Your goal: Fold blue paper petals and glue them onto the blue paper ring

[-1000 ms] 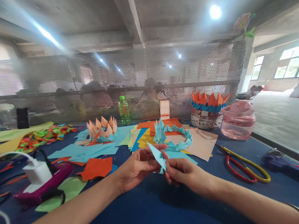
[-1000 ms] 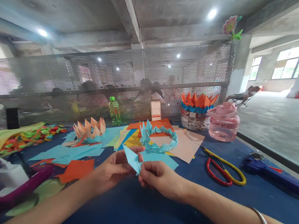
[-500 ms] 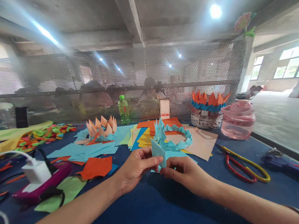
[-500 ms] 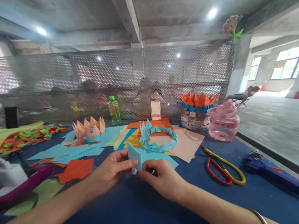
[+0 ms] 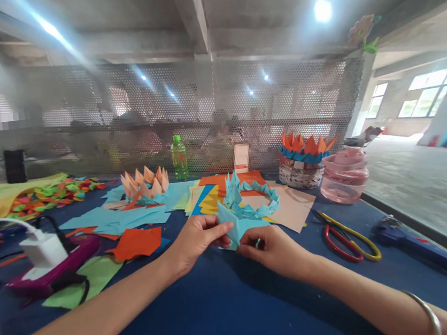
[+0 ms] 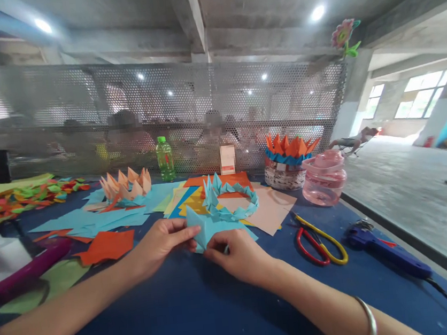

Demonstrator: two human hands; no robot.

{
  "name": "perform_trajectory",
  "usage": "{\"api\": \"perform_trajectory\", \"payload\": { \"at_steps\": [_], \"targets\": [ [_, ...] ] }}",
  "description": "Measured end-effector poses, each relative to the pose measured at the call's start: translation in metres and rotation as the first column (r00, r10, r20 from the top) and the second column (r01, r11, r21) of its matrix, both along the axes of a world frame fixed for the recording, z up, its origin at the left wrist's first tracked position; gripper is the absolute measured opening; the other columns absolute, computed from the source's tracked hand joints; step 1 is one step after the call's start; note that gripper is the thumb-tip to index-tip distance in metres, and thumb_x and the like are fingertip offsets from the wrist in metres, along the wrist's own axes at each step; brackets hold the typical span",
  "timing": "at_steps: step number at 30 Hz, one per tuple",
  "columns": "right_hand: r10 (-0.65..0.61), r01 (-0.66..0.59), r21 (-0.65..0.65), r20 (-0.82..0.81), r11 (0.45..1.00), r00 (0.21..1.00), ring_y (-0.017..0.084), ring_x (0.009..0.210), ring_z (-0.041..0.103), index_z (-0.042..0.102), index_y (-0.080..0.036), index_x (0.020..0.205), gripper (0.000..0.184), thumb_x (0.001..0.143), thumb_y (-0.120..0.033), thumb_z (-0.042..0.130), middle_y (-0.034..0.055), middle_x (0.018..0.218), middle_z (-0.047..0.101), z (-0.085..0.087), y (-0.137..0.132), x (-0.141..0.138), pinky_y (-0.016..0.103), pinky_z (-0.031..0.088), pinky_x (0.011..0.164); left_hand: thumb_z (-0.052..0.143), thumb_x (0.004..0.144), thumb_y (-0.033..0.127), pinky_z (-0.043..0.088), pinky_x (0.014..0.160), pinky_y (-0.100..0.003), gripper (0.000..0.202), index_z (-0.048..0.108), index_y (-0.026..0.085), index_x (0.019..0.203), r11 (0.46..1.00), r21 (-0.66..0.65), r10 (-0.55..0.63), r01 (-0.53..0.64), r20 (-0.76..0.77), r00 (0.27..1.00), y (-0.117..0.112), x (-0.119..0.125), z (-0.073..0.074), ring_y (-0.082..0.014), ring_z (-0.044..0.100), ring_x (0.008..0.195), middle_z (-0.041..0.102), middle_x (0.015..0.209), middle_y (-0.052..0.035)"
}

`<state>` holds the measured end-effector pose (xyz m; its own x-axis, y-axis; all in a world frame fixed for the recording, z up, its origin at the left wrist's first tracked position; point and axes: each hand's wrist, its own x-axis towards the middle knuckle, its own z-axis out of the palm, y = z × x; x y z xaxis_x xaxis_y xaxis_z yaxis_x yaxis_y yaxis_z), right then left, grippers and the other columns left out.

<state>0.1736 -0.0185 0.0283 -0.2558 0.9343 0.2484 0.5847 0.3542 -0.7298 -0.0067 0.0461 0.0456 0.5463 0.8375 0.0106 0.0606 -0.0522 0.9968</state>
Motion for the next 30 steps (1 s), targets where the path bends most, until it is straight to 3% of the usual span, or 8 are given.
{"api": "perform_trajectory", "payload": {
  "at_steps": [5,9,12,14,17,22,26,30],
  "targets": [
    [-0.15,0.099,0.25,0.193,0.963,0.97,0.014,0.074,0.059,0.069,-0.018,0.083,0.014,0.084,-0.019,0.055,0.0027,0.081,0.069,0.019,-0.003,0.021,0.024,0.042,0.069,0.077,0.064,0.037,0.047,0.059,-0.024,0.025,0.067,0.015,0.063,0.995,0.052,0.082,-0.08,-0.052,0.995,0.001,0.002,0.007,-0.0127,0.059,0.056,0.065,0.057,-0.0012],
    [-0.363,0.233,0.358,0.358,0.904,0.86,0.018,0.085,0.061,0.068,-0.019,0.089,0.022,0.09,-0.022,0.047,0.0063,0.091,0.069,0.03,-0.029,0.065,0.029,0.042,0.076,0.077,0.064,0.038,0.047,0.056,-0.024,0.027,0.065,0.015,0.056,0.994,0.092,0.071,-0.064,-0.068,0.995,-0.002,0.002,0.014,-0.0131,0.058,0.054,0.065,0.055,-0.0024],
    [-0.567,0.416,0.39,0.481,0.822,0.669,0.021,0.088,0.062,0.068,-0.019,0.09,0.025,0.09,-0.024,0.043,0.0075,0.094,0.068,0.027,-0.057,0.126,0.03,0.043,0.076,0.076,0.065,0.036,0.047,0.056,-0.024,0.024,0.065,0.016,0.056,0.993,0.111,0.053,-0.044,-0.078,0.996,-0.004,0.004,0.018,-0.0131,0.058,0.054,0.063,0.054,-0.002],
    [-0.656,0.534,0.405,0.601,0.742,0.456,0.023,0.085,0.063,0.067,-0.017,0.089,0.028,0.089,-0.023,0.04,0.0106,0.092,0.067,0.019,-0.078,0.173,0.032,0.043,0.075,0.075,0.066,0.034,0.046,0.055,-0.024,0.022,0.067,0.015,0.058,0.992,0.122,0.054,-0.043,-0.092,0.994,-0.004,0.007,0.02,-0.0131,0.057,0.056,0.063,0.055,-0.0016],
    [-0.658,0.65,0.407,0.728,0.642,0.195,0.032,0.091,0.063,0.066,-0.013,0.097,0.03,0.085,-0.033,0.048,0.0172,0.094,0.067,0.005,-0.105,0.229,0.039,0.044,0.077,0.073,0.067,0.034,0.044,0.055,-0.023,0.022,0.066,0.015,0.059,0.987,0.158,0.063,-0.042,-0.132,0.989,-0.004,0.011,0.023,-0.0123,0.055,0.055,0.062,0.056,-0.001],
    [-0.571,0.753,0.2,0.776,0.626,0.268,0.032,0.089,0.066,0.063,-0.01,0.101,0.032,0.08,-0.031,0.05,0.019,0.096,0.069,-0.011,-0.119,0.249,0.038,0.047,0.077,0.071,0.068,0.034,0.044,0.055,-0.024,0.023,0.064,0.015,0.058,0.981,0.191,0.065,-0.03,-0.182,0.981,-0.002,0.018,0.028,-0.0127,0.054,0.057,0.06,0.056,-0.0008],
    [-0.655,0.783,0.224,0.7,0.58,0.285,0.034,0.091,0.067,0.061,-0.012,0.105,0.034,0.076,-0.027,0.052,0.0225,0.101,0.068,-0.017,-0.113,0.236,0.039,0.047,0.076,0.07,0.068,0.032,0.045,0.055,-0.024,0.021,0.065,0.014,0.059,0.977,0.204,0.089,-0.054,-0.165,0.982,-0.001,0.021,0.037,-0.0132,0.055,0.059,0.06,0.057,-0.0014],
    [-0.687,0.799,0.207,0.654,0.565,0.317,0.032,0.077,0.068,0.064,-0.018,0.09,0.022,0.081,-0.027,0.046,0.0232,0.085,0.069,-0.013,-0.114,0.233,0.038,0.044,0.065,0.069,0.071,0.028,0.044,0.054,-0.021,0.017,0.066,0.013,0.063,0.976,0.184,0.138,-0.116,-0.113,0.984,0.002,0.02,0.044,-0.0104,0.053,0.057,0.061,0.06,-0.0011]
  ]
}}
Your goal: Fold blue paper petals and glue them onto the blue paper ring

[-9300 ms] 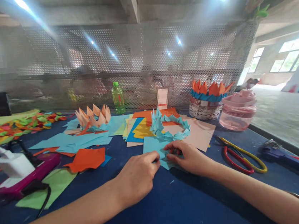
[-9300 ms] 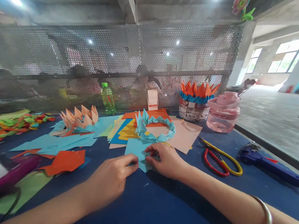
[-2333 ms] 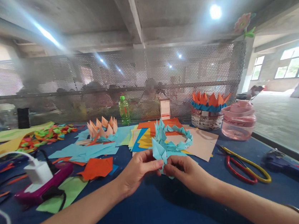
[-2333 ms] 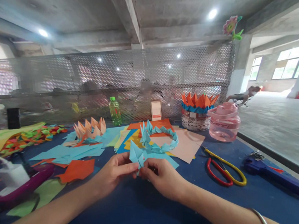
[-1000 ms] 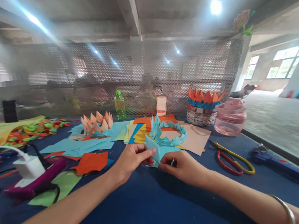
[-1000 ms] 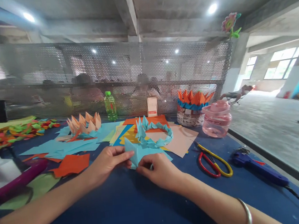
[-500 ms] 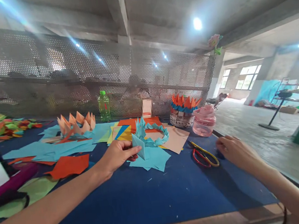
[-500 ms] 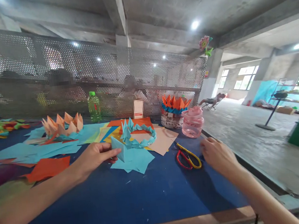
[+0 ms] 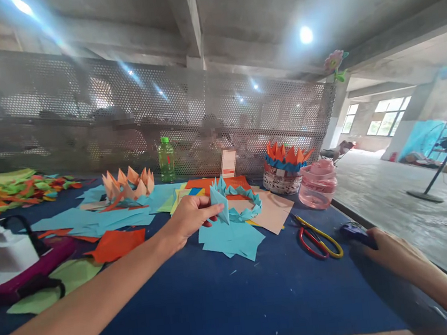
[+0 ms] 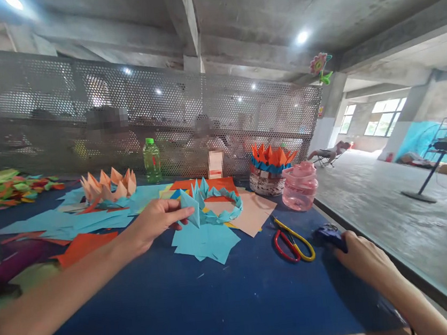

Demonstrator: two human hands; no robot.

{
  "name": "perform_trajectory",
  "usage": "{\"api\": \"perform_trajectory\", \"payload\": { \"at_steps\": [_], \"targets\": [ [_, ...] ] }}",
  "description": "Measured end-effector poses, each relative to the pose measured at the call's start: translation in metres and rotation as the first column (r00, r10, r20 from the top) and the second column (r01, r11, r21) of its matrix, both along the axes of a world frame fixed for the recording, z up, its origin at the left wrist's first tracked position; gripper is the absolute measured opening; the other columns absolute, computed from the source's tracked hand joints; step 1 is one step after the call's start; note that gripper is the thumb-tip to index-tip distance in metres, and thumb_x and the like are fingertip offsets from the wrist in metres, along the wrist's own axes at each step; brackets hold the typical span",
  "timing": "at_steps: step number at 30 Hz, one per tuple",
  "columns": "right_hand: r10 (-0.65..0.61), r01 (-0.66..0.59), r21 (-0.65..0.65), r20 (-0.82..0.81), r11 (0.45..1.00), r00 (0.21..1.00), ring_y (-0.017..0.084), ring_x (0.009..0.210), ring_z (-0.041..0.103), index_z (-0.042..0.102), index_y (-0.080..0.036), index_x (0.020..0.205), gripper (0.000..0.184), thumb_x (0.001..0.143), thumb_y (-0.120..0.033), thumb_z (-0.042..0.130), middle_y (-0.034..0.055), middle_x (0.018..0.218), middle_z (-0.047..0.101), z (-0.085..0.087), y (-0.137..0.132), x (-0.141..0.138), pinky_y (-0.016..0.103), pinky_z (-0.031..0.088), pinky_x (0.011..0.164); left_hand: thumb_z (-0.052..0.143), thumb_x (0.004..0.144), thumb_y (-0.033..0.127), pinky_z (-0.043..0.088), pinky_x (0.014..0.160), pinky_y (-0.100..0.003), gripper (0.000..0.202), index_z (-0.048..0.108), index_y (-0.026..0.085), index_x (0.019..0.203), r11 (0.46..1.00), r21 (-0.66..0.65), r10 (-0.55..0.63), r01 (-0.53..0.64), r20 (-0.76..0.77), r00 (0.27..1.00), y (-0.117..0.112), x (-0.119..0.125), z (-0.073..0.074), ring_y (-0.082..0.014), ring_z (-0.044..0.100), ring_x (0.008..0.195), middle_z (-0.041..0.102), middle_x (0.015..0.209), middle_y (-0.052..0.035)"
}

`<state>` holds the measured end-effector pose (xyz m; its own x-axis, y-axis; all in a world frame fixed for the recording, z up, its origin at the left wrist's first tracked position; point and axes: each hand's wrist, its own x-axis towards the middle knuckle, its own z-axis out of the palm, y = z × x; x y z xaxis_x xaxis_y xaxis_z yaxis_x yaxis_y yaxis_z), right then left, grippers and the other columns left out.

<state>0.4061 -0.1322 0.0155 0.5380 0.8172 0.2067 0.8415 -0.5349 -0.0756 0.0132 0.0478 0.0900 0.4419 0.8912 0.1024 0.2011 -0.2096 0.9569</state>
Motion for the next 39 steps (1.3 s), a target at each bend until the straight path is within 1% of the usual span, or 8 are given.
{"api": "perform_trajectory", "payload": {
  "at_steps": [3,5,8,10,13,19,27,39],
  "targets": [
    [-0.076,0.076,0.06,-0.004,0.995,0.997,0.033,0.071,0.067,0.064,-0.018,0.088,0.024,0.081,-0.034,0.047,0.0175,0.077,0.069,0.012,0.002,-0.006,0.038,0.043,0.059,0.068,0.072,0.027,0.044,0.053,-0.02,0.016,0.066,0.013,0.064,0.999,-0.026,0.028,-0.027,0.034,0.999,0.004,-0.002,-0.001,-0.0103,0.053,0.058,0.06,0.06,-0.0009],
    [-0.079,0.078,0.187,-0.001,0.979,0.997,0.033,0.071,0.066,0.062,-0.017,0.098,0.032,0.08,-0.038,0.047,0.0131,0.076,0.069,0.022,0.01,-0.019,0.037,0.043,0.059,0.069,0.071,0.028,0.043,0.052,-0.02,0.018,0.065,0.013,0.061,0.999,-0.02,0.035,-0.034,0.034,0.999,0.007,-0.003,-0.005,-0.0103,0.053,0.057,0.059,0.058,-0.0005],
    [0.161,-0.103,0.376,-0.126,0.921,0.979,0.028,0.067,0.064,0.061,-0.017,0.106,0.043,0.078,-0.047,0.049,0.0066,0.07,0.067,0.033,0.034,-0.056,0.035,0.045,0.06,0.07,0.069,0.03,0.043,0.05,-0.02,0.023,0.062,0.014,0.055,0.999,0.012,0.038,-0.038,0.018,0.999,0.012,-0.006,-0.014,-0.01,0.052,0.054,0.058,0.055,-0.0004],
    [0.434,-0.298,0.533,-0.148,0.792,0.889,0.026,0.078,0.064,0.061,-0.016,0.107,0.042,0.08,-0.047,0.049,0.0084,0.086,0.069,0.036,0.055,-0.091,0.034,0.047,0.067,0.069,0.07,0.031,0.044,0.05,-0.02,0.025,0.061,0.014,0.053,0.999,0.028,0.037,-0.037,0.012,0.999,0.016,-0.009,-0.02,-0.0098,0.052,0.053,0.058,0.055,-0.0005],
    [0.638,-0.44,0.609,-0.145,0.66,0.756,0.023,0.084,0.061,0.064,-0.017,0.098,0.03,0.082,-0.039,0.052,0.0095,0.096,0.067,0.036,0.086,-0.146,0.032,0.047,0.073,0.067,0.071,0.031,0.044,0.051,-0.02,0.025,0.061,0.014,0.055,0.999,0.015,0.028,-0.028,0.016,0.999,0.024,-0.017,-0.029,-0.0095,0.052,0.052,0.058,0.054,0.0],
    [0.797,-0.477,0.65,-0.38,0.591,0.469,0.019,0.075,0.058,0.061,-0.015,0.102,0.029,0.083,-0.034,0.051,0.0059,0.088,0.066,0.028,0.118,-0.215,0.028,0.046,0.064,0.068,0.069,0.039,0.043,0.047,-0.02,0.028,0.061,0.014,0.056,0.998,-0.015,0.056,-0.056,-0.011,0.998,0.043,-0.029,-0.046,-0.0119,0.056,0.056,0.06,0.056,-0.0008],
    [0.825,-0.617,0.55,-0.323,0.563,0.464,0.015,0.071,0.053,0.055,-0.018,0.087,0.012,0.088,-0.028,0.049,0.0014,0.079,0.059,-0.008,0.113,-0.205,0.027,0.043,0.065,0.061,0.075,0.036,0.046,0.048,-0.02,0.027,0.065,0.012,0.063,0.998,-0.006,0.057,-0.057,-0.057,0.997,0.044,-0.026,-0.045,-0.013,0.058,0.06,0.062,0.061,-0.0031],
    [0.86,-0.711,0.484,-0.277,0.51,0.428,0.014,0.069,0.047,0.047,-0.02,0.08,0.008,0.087,-0.022,0.048,-0.0014,0.075,0.048,-0.001,0.106,-0.212,0.027,0.038,0.065,0.059,0.076,0.033,0.047,0.049,-0.02,0.026,0.062,0.013,0.06,0.994,0.076,0.084,-0.079,-0.06,0.995,0.039,-0.024,-0.042,-0.0128,0.059,0.06,0.059,0.057,-0.0025]
  ]
}}
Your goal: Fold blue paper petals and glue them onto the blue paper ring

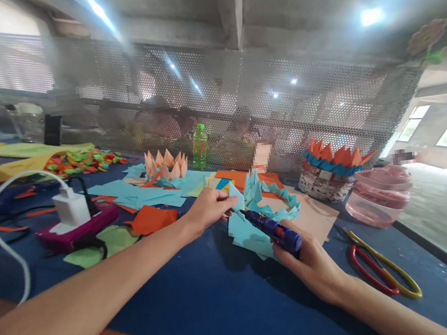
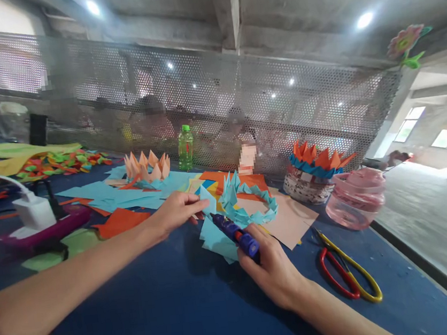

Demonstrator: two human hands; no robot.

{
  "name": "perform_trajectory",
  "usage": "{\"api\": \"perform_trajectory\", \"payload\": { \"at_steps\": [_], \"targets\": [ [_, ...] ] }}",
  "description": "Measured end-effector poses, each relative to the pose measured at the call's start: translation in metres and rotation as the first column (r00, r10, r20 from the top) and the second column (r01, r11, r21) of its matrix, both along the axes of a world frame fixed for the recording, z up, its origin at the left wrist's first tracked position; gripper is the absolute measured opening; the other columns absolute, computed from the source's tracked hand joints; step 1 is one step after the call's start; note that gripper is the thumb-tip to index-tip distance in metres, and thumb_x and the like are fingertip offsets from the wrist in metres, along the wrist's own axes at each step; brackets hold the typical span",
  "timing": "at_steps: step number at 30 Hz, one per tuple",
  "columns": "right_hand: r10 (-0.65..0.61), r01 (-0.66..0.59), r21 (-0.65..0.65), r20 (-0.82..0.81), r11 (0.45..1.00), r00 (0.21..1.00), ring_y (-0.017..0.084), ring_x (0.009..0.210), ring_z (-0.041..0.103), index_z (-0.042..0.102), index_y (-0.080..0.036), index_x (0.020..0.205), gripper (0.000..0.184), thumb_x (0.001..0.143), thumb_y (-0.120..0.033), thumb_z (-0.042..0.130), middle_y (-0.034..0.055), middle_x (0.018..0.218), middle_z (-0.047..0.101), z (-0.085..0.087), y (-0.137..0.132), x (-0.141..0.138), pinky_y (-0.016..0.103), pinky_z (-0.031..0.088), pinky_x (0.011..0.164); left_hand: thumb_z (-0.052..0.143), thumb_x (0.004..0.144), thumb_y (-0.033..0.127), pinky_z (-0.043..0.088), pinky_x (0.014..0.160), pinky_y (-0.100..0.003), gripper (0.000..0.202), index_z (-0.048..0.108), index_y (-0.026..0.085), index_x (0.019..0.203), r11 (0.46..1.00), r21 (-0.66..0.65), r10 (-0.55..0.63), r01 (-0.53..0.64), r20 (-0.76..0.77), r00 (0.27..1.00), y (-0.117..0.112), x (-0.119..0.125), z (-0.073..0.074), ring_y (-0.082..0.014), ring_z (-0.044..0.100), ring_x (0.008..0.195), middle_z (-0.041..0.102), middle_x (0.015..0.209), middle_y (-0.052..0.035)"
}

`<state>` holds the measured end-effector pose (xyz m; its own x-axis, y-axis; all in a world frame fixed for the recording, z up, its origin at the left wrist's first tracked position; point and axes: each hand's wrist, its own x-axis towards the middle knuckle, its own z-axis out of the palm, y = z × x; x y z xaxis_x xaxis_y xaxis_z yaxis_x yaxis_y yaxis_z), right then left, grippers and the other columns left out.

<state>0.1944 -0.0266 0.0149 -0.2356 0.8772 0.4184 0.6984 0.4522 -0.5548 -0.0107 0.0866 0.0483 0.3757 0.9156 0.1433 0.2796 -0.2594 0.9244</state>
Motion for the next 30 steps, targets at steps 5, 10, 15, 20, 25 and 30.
{"api": "perform_trajectory", "payload": {
  "at_steps": [5,10,15,20,25,30],
  "targets": [
    [-0.007,0.008,-0.011,0.006,1.0,1.0,0.014,0.068,0.045,0.046,-0.02,0.079,0.011,0.089,-0.024,0.046,-0.0013,0.075,0.049,-0.0014,0.0005,0.0013,0.026,0.038,0.063,0.06,0.076,0.035,0.047,0.048,-0.02,0.027,0.061,0.013,0.06,1.0,0.004,-0.012,0.012,-0.007,1.0,0.0,0.0005,-0.0018,-0.0127,0.059,0.06,0.057,0.057,-0.0017],
    [-0.034,0.034,-0.023,0.002,0.999,0.999,0.013,0.065,0.044,0.048,-0.019,0.08,0.012,0.09,-0.026,0.047,-0.0014,0.073,0.049,-0.003,0.0008,0.0013,0.026,0.038,0.061,0.06,0.075,0.034,0.047,0.048,-0.021,0.028,0.059,0.014,0.057,1.0,0.006,-0.014,0.014,0.001,1.0,-0.0003,0.0012,-0.0011,-0.0129,0.058,0.059,0.053,0.055,-0.0002],
    [-0.038,0.038,-0.041,-0.01,0.998,0.999,0.013,0.064,0.042,0.047,-0.019,0.08,0.013,0.09,-0.027,0.046,-0.0017,0.071,0.048,-0.0021,0.0004,0.0002,0.026,0.037,0.06,0.061,0.074,0.034,0.047,0.048,-0.021,0.028,0.057,0.014,0.054,1.0,0.002,-0.015,0.015,0.015,1.0,-0.0022,0.0009,0.0012,-0.0127,0.057,0.057,0.053,0.053,-0.0003],
    [-0.016,0.015,-0.054,-0.02,0.998,1.0,0.013,0.065,0.041,0.047,-0.019,0.079,0.014,0.091,-0.027,0.045,-0.0015,0.072,0.048,-0.0007,-0.0003,0.0005,0.026,0.036,0.06,0.061,0.074,0.032,0.046,0.047,-0.02,0.028,0.059,0.014,0.053,1.0,-0.005,-0.017,0.017,0.007,1.0,-0.0039,0.0011,0.0024,-0.0114,0.055,0.054,0.054,0.052,-0.0004],
    [-0.008,0.004,-0.084,-0.039,0.996,0.999,0.013,0.066,0.042,0.048,-0.019,0.081,0.014,0.092,-0.028,0.045,-0.0016,0.073,0.048,-0.0015,-0.0004,0.0002,0.026,0.035,0.062,0.06,0.076,0.031,0.046,0.047,-0.021,0.028,0.06,0.013,0.055,1.0,0.006,-0.018,0.018,-0.008,1.0,-0.003,0.0013,0.0014,-0.0104,0.054,0.051,0.057,0.052,-0.0009],
    [0.0,-0.006,-0.1,-0.064,0.995,0.998,0.013,0.067,0.04,0.048,-0.019,0.082,0.017,0.093,-0.032,0.044,-0.0018,0.073,0.047,-0.0038,-0.0009,0.0007,0.026,0.035,0.062,0.06,0.076,0.031,0.046,0.047,-0.02,0.028,0.06,0.013,0.055,1.0,0.015,-0.011,0.012,-0.012,1.0,-0.0021,0.0011,0.0011,-0.0111,0.057,0.053,0.058,0.054,-0.0013]
  ]
}}
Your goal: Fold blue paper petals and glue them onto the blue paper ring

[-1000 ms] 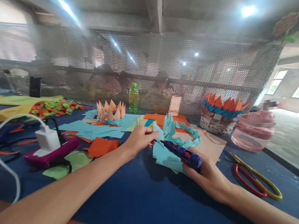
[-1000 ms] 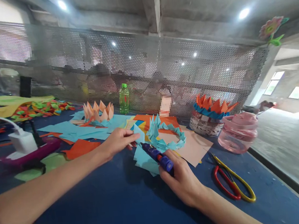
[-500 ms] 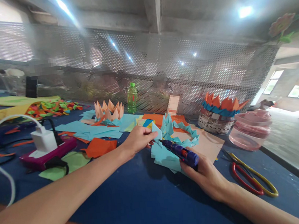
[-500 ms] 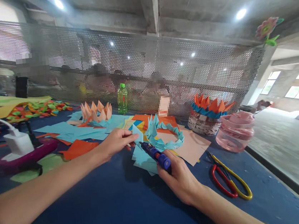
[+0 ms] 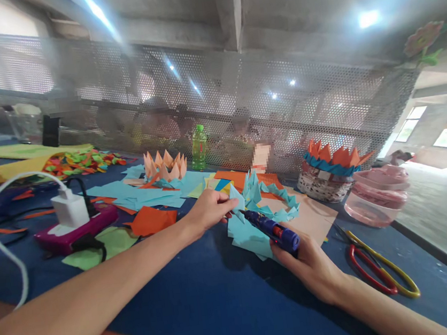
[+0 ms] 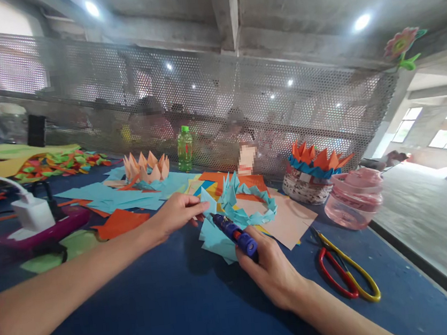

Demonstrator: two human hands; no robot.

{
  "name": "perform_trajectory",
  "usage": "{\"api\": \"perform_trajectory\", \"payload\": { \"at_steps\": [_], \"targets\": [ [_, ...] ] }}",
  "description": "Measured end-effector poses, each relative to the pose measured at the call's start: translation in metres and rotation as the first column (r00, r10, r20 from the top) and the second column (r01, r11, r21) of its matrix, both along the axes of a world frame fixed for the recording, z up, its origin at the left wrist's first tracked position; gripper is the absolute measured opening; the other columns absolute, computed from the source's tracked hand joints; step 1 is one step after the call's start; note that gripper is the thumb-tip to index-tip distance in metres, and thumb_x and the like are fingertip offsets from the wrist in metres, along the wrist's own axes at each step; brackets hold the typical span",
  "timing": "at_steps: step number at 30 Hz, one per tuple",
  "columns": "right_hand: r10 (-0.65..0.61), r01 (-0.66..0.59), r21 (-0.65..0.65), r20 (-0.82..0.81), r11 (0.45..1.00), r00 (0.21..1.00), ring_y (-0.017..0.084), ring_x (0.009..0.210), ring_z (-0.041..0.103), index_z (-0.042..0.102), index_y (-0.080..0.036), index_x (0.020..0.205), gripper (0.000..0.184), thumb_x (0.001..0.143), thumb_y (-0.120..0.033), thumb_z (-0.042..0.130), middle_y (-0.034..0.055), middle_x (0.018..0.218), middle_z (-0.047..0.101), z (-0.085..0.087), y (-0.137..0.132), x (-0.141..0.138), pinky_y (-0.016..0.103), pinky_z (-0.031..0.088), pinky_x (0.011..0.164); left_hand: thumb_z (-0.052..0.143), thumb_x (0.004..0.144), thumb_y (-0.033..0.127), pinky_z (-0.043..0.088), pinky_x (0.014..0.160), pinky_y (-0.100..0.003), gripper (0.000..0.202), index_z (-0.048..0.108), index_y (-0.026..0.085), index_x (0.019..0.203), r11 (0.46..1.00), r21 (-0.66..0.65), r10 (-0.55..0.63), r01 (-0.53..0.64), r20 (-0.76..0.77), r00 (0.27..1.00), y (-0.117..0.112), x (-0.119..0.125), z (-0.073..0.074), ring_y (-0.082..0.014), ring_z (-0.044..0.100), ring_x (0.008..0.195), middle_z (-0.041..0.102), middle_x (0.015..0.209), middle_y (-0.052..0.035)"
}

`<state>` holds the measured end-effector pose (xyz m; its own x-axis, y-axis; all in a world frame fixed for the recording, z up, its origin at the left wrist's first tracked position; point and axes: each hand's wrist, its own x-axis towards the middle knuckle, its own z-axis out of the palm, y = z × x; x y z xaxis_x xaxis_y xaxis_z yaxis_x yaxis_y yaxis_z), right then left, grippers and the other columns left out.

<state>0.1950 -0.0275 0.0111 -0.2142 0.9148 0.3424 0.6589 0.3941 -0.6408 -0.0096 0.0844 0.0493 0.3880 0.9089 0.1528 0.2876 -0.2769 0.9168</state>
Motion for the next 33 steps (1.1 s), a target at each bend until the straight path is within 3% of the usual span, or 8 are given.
{"api": "perform_trajectory", "payload": {
  "at_steps": [14,26,33],
  "targets": [
    [0.023,-0.023,0.018,0.007,1.0,1.0,0.013,0.067,0.042,0.048,-0.019,0.079,0.013,0.091,-0.026,0.046,-0.0018,0.073,0.048,0.0031,0.0,-0.0012,0.026,0.036,0.062,0.062,0.075,0.028,0.045,0.048,-0.019,0.026,0.061,0.013,0.054,0.998,-0.029,0.056,-0.055,0.047,0.997,-0.0014,-0.0011,0.007,-0.0094,0.055,0.05,0.06,0.054,-0.0024],
    [0.025,-0.025,0.001,0.008,1.0,1.0,0.014,0.067,0.043,0.05,-0.019,0.08,0.012,0.09,-0.025,0.047,-0.0013,0.074,0.049,0.0027,0.001,-0.001,0.027,0.036,0.062,0.061,0.075,0.03,0.049,0.049,-0.02,0.029,0.054,0.014,0.052,0.998,-0.007,0.066,-0.066,0.07,0.995,0.0013,-0.0036,0.0068,-0.0128,0.058,0.06,0.049,0.052,0.0008],
    [0.016,-0.016,-0.002,0.006,1.0,1.0,0.014,0.067,0.043,0.05,-0.019,0.08,0.012,0.09,-0.025,0.046,-0.0013,0.073,0.049,0.0019,0.0001,-0.0003,0.027,0.037,0.062,0.061,0.075,0.032,0.051,0.052,-0.024,0.027,0.059,0.014,0.055,0.997,0.001,0.083,-0.083,0.052,0.995,0.0053,-0.0051,0.0056,-0.0135,0.057,0.059,0.055,0.056,-0.001]
  ]
}}
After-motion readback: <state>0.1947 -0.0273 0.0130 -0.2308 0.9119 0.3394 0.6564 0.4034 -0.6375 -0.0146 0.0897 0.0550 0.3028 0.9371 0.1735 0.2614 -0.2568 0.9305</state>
